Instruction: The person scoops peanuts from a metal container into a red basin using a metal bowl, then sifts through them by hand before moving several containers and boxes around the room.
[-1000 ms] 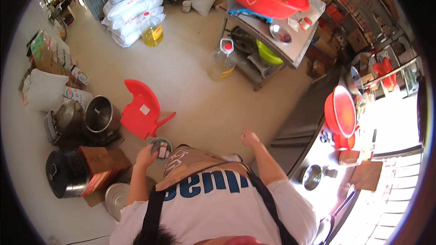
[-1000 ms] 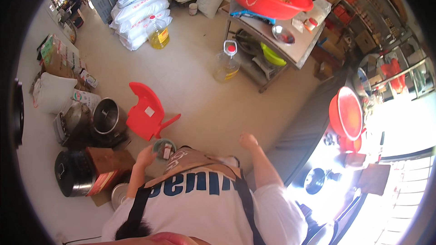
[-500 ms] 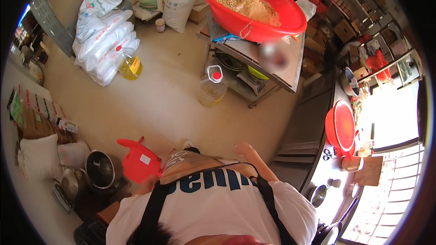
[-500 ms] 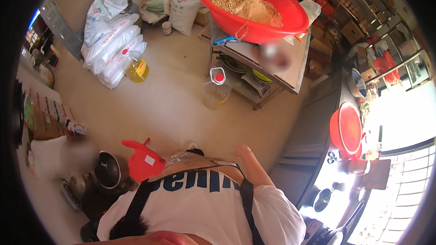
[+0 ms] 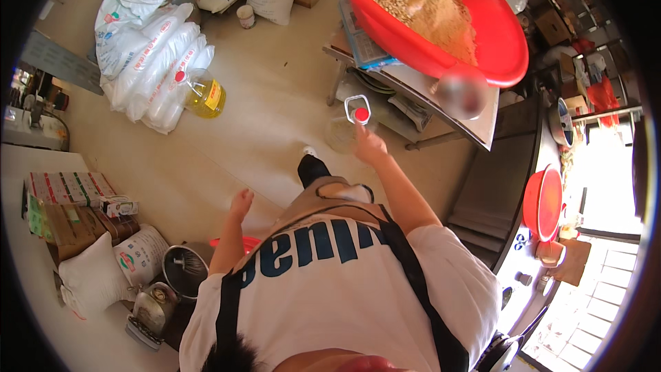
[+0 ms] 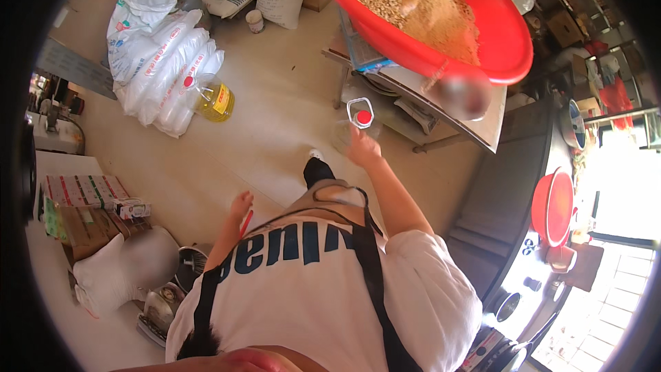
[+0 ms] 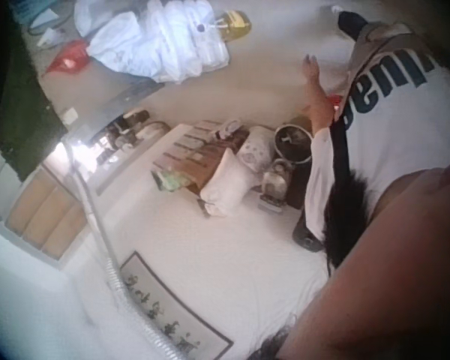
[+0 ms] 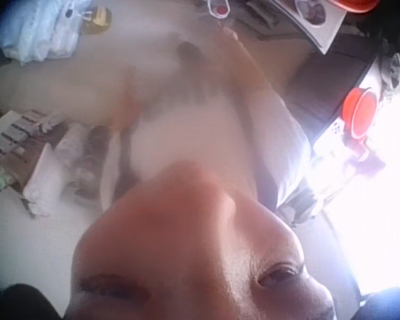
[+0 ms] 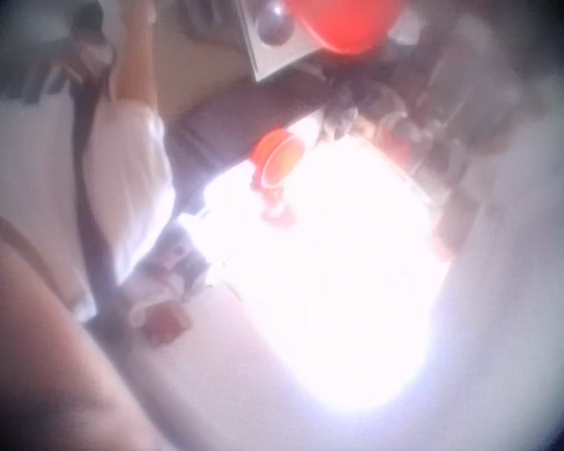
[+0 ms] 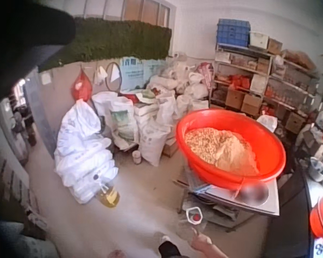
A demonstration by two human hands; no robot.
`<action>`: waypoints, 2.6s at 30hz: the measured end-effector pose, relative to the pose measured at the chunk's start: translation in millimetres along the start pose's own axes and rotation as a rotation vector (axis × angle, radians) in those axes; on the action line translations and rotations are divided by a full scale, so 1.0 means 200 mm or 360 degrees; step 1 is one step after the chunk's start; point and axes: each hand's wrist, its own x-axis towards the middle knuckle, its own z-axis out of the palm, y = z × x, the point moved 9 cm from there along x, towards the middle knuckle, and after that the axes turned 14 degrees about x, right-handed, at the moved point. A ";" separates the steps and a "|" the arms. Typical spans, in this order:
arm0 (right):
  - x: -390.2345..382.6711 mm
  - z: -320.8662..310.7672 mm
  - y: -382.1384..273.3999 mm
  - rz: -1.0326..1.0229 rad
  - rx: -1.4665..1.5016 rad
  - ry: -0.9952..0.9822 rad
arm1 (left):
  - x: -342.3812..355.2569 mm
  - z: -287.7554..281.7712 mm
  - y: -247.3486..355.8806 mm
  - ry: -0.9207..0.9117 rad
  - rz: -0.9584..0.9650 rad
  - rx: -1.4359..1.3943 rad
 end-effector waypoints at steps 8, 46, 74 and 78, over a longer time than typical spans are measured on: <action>0.67 -0.59 -0.19 0.0394 0.0021 0.0285 | -0.15 -0.13 -0.48 -0.0317 -0.0559 0.0245; 2.23 1.81 -4.13 -0.1162 -0.1346 -0.0997 | 0.50 -2.53 -1.65 0.0938 -0.0738 -0.1622; 1.54 3.53 -8.34 -0.2315 -0.0772 -0.0976 | -0.91 -6.52 -4.01 0.2663 -0.1138 -0.0071; 1.62 3.61 -8.70 -0.2174 -0.0529 -0.1056 | -0.50 -7.02 -4.23 0.1842 -0.1167 0.1440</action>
